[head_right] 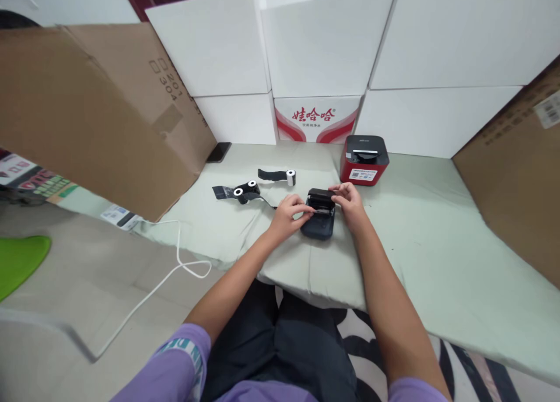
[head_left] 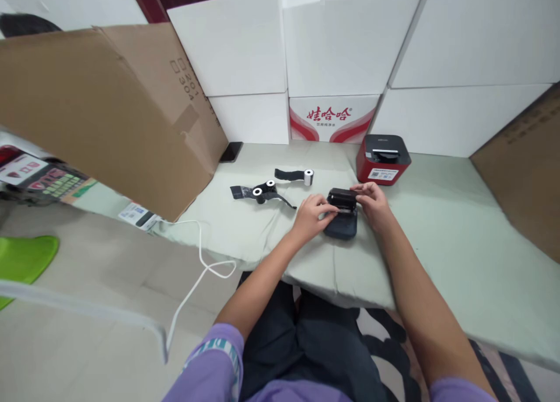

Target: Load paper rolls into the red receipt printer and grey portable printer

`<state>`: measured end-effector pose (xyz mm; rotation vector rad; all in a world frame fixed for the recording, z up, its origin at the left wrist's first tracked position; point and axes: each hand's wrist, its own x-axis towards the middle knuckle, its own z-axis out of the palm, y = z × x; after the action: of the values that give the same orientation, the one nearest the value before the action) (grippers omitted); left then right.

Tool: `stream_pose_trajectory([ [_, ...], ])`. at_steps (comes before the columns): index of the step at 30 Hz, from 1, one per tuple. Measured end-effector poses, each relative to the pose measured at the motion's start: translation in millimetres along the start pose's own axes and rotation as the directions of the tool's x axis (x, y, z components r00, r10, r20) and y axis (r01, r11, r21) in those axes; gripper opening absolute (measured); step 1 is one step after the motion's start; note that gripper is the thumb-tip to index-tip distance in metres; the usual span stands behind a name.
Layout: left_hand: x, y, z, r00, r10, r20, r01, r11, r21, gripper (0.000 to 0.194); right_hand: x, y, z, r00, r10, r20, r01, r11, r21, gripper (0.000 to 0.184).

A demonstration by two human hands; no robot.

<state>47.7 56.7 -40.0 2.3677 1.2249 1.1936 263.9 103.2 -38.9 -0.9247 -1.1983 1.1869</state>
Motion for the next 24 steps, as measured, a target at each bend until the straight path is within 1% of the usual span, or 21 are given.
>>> stream_pose_trajectory([
  [2,0.4,-1.2,0.8,0.999,0.018,-0.047,-0.02,0.998,-0.058,0.016,-2.0,-1.3,-0.7,0.998,0.051,0.046,-0.051,0.999,-0.005,0.037],
  [4,0.6,-2.0,0.3,0.996,-0.006,-0.086,-0.006,0.989,-0.147,0.018,-4.2,-3.0,-0.1,0.99,0.1,0.102,-0.097,0.995,-0.036,0.038],
  [6,2.6,-2.9,-0.3,0.992,-0.098,-0.083,0.074,0.963,-0.258,0.023,-6.0,-4.6,0.6,0.977,0.14,0.159,-0.124,0.987,-0.106,0.037],
  [7,4.6,-3.5,-0.3,0.983,-0.173,-0.063,0.145,0.939,-0.31,0.025,-6.4,-5.0,0.5,0.973,0.154,0.173,-0.131,0.982,-0.139,0.035],
  [8,7.3,-4.4,0.1,0.965,-0.26,-0.032,0.232,0.906,-0.354,0.026,-6.6,-5.3,0.0,0.971,0.163,0.174,-0.135,0.977,-0.165,0.032],
  [9,10.5,-5.4,0.7,0.937,-0.35,0.01,0.326,0.861,-0.39,0.027,-6.4,-5.5,-1.2,0.972,0.169,0.165,-0.137,0.973,-0.185,0.031],
  [10,13.8,-6.4,1.6,0.899,-0.433,0.065,0.419,0.805,-0.42,0.03,-6.1,-5.7,-2.9,0.973,0.173,0.152,-0.14,0.969,-0.202,0.031],
  [12,19.8,-8.4,3.9,0.811,-0.545,0.212,0.574,0.669,-0.473,0.044,-5.6,-6.5,-7.4,0.973,0.19,0.134,-0.152,0.956,-0.249,0.035],
  [14,23.5,-9.4,5.7,0.732,-0.571,0.371,0.675,0.53,-0.513,0.056,-5.9,-8.2,-11.8,0.964,0.228,0.14,-0.176,0.935,-0.308,0.041],
  [15,24.4,-9.6,6.1,0.704,-0.567,0.427,0.703,0.471,-0.533,0.06,-6.4,-9.1,-13.4,0.957,0.251,0.145,-0.192,0.925,-0.329,0.043],
  [16,24.7,-9.5,6.2,0.685,-0.563,0.462,0.719,0.423,-0.551,0.064,-7.0,-10.0,-14.3,0.951,0.27,0.152,-0.206,0.918,-0.34,0.044],
  [18,24.4,-9.0,5.7,0.671,-0.562,0.484,0.725,0.361,-0.586,0.069,-7.5,-10.9,-14.4,0.942,0.289,0.168,-0.22,0.915,-0.339,0.046],
  [19,24.0,-8.6,5.3,0.67,-0.565,0.481,0.722,0.347,-0.599,0.071,-7.3,-10.9,-13.8,0.941,0.289,0.179,-0.219,0.918,-0.331,0.046],
  [22,22.3,-7.5,5.3,0.672,-0.577,0.464,0.715,0.342,-0.609,0.068,-6.3,-10.0,-12.4,0.943,0.267,0.197,-0.2,0.931,-0.305,0.049],
  [23,21.3,-7.0,6.2,0.675,-0.578,0.458,0.712,0.348,-0.611,0.066,-7.1,-9.8,-12.5,0.949,0.259,0.179,-0.198,0.933,-0.301,0.05],
  [24,19.9,-6.5,7.6,0.686,-0.576,0.445,0.701,0.36,-0.615,0.064,-9.3,-9.6,-12.8,0.958,0.254,0.136,-0.204,0.931,-0.302,0.052],
])
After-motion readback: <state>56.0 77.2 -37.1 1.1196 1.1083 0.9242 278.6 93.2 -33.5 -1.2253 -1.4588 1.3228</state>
